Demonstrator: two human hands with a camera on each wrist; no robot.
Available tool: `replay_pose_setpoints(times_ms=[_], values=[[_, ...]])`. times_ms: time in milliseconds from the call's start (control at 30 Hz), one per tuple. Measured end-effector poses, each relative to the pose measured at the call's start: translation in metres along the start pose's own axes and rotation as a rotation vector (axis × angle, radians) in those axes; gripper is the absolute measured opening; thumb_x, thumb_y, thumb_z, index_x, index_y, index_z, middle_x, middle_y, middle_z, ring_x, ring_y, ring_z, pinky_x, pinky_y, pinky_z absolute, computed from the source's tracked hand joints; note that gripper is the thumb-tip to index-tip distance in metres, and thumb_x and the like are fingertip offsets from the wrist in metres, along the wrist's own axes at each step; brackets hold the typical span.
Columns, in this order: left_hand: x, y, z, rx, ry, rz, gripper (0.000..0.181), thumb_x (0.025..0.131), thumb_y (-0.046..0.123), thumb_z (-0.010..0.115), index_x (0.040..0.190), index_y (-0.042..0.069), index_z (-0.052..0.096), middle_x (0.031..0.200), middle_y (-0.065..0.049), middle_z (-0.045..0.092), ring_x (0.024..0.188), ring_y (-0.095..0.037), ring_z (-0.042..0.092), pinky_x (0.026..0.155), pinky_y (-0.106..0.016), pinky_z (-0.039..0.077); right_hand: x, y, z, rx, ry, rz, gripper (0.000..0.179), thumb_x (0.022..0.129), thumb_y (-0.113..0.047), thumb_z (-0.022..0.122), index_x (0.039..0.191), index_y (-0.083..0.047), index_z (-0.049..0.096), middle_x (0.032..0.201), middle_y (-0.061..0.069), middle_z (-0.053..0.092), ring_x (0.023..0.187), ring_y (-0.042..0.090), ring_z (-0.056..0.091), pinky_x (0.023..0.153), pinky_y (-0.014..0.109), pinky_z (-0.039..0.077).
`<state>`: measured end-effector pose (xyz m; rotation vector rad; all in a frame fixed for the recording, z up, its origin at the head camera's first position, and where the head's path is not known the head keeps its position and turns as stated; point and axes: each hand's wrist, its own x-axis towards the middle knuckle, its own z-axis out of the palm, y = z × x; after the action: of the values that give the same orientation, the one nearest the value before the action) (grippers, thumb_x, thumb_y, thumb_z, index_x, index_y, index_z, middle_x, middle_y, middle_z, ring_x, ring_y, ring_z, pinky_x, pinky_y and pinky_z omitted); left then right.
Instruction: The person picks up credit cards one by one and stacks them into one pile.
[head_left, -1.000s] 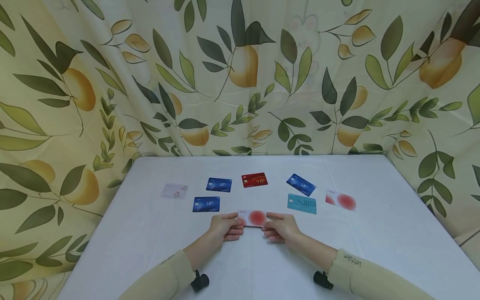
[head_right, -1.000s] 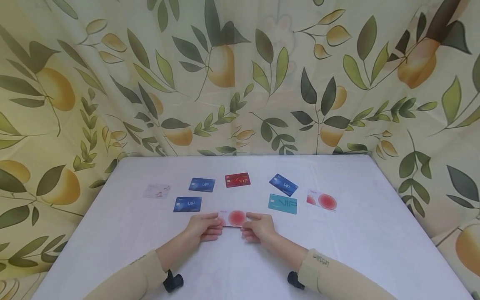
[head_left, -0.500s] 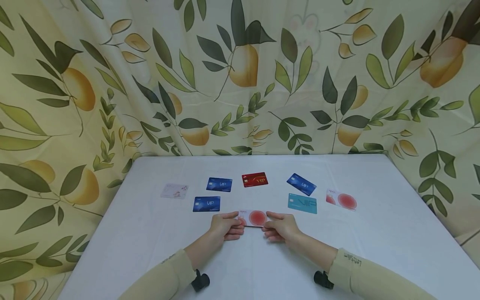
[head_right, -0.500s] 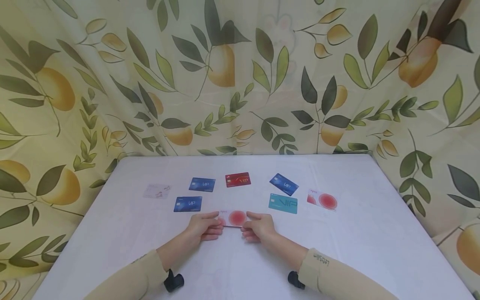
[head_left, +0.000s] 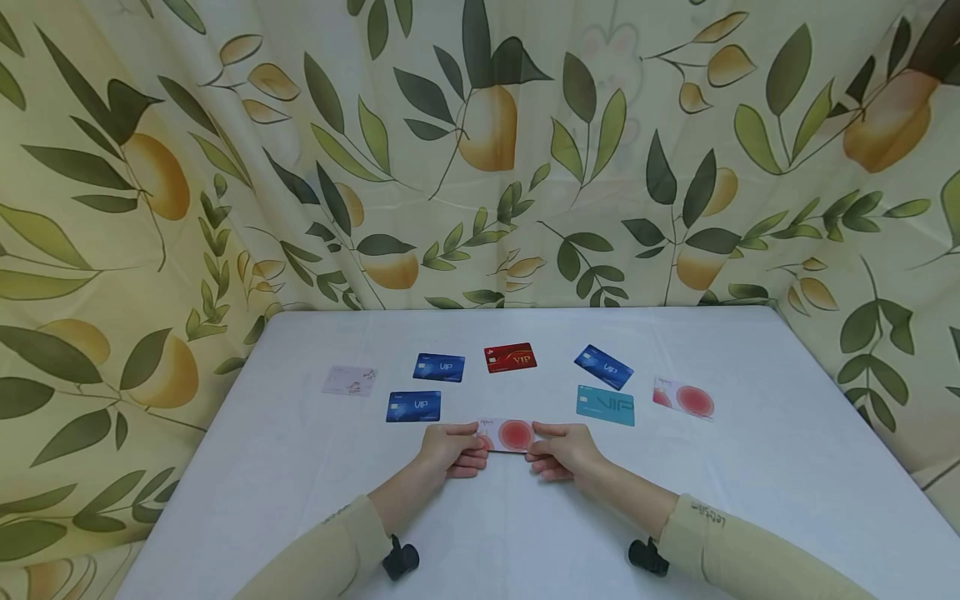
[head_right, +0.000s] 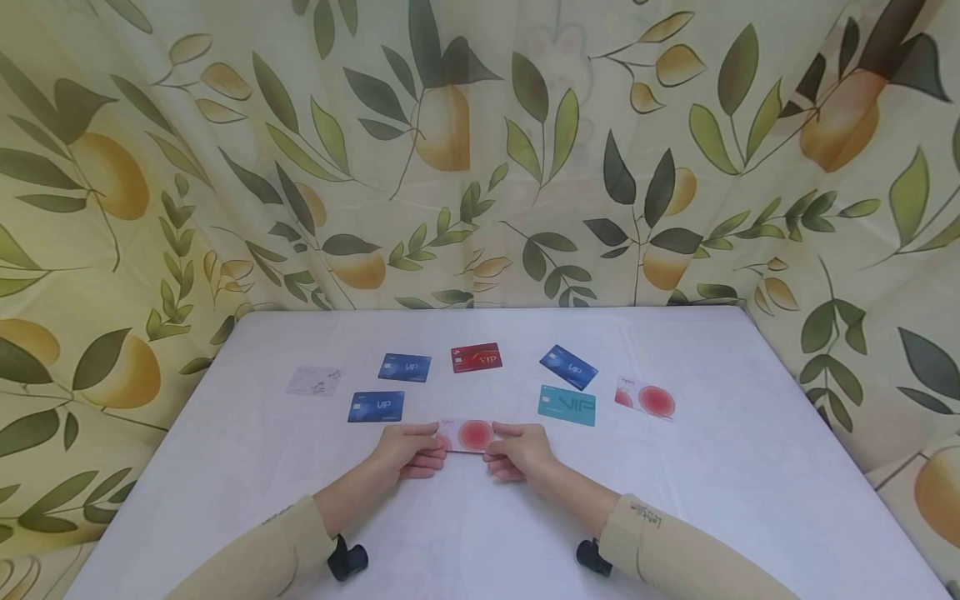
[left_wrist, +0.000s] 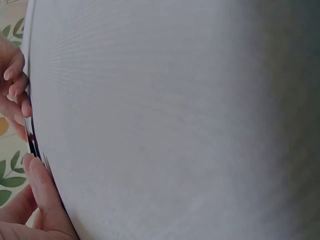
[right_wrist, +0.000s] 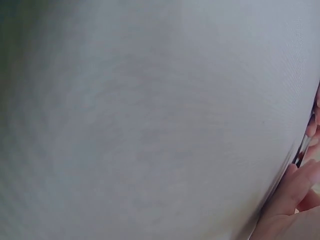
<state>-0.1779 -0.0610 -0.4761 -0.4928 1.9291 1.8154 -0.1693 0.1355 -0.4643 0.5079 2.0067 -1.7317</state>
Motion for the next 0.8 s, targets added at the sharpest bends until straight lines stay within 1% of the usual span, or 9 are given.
replay_pose_setpoints(times_ms=[133, 333, 567, 800], values=[[0.0009, 0.0001, -0.0003, 0.026, 0.007, 0.009, 0.036, 0.083, 0.013, 0.066, 0.117, 0.004, 0.062, 0.075, -0.009, 0.069, 0.064, -0.018, 0.068, 0.055, -0.025, 0.054, 0.001, -0.0003, -0.0006, -0.011, -0.001, -0.003, 0.044, 0.084, -0.01, 0.064, 0.126, -0.003, 0.054, 0.071, 0.011, 0.068, 0.049, 0.014, 0.061, 0.046, 0.018, 0.048], [-0.0013, 0.0009, -0.0001, 0.054, 0.016, 0.018, 0.034, 0.083, 0.013, 0.066, 0.115, 0.003, 0.063, 0.074, -0.008, 0.069, 0.063, -0.017, 0.068, 0.054, -0.023, 0.054, 0.0024, 0.0003, -0.0015, -0.04, -0.002, -0.014, 0.043, 0.084, -0.01, 0.064, 0.125, -0.002, 0.054, 0.069, 0.01, 0.067, 0.046, 0.013, 0.059, 0.045, 0.018, 0.047], [-0.0008, 0.001, -0.0003, 0.078, 0.023, 0.042, 0.032, 0.082, 0.013, 0.068, 0.112, 0.002, 0.064, 0.071, -0.009, 0.068, 0.06, -0.017, 0.067, 0.051, -0.022, 0.053, 0.006, 0.0018, -0.0032, -0.065, -0.016, -0.024, 0.045, 0.084, -0.011, 0.065, 0.126, -0.002, 0.054, 0.07, 0.01, 0.067, 0.046, 0.013, 0.059, 0.044, 0.017, 0.046], [-0.0006, 0.0004, -0.0008, 0.098, 0.026, 0.066, 0.03, 0.082, 0.012, 0.068, 0.109, 0.001, 0.066, 0.07, -0.008, 0.068, 0.059, -0.016, 0.067, 0.05, -0.021, 0.052, 0.0073, 0.0029, -0.0027, -0.078, -0.002, -0.03, 0.045, 0.083, -0.012, 0.067, 0.125, -0.002, 0.055, 0.067, 0.01, 0.066, 0.047, 0.014, 0.06, 0.047, 0.02, 0.049]])
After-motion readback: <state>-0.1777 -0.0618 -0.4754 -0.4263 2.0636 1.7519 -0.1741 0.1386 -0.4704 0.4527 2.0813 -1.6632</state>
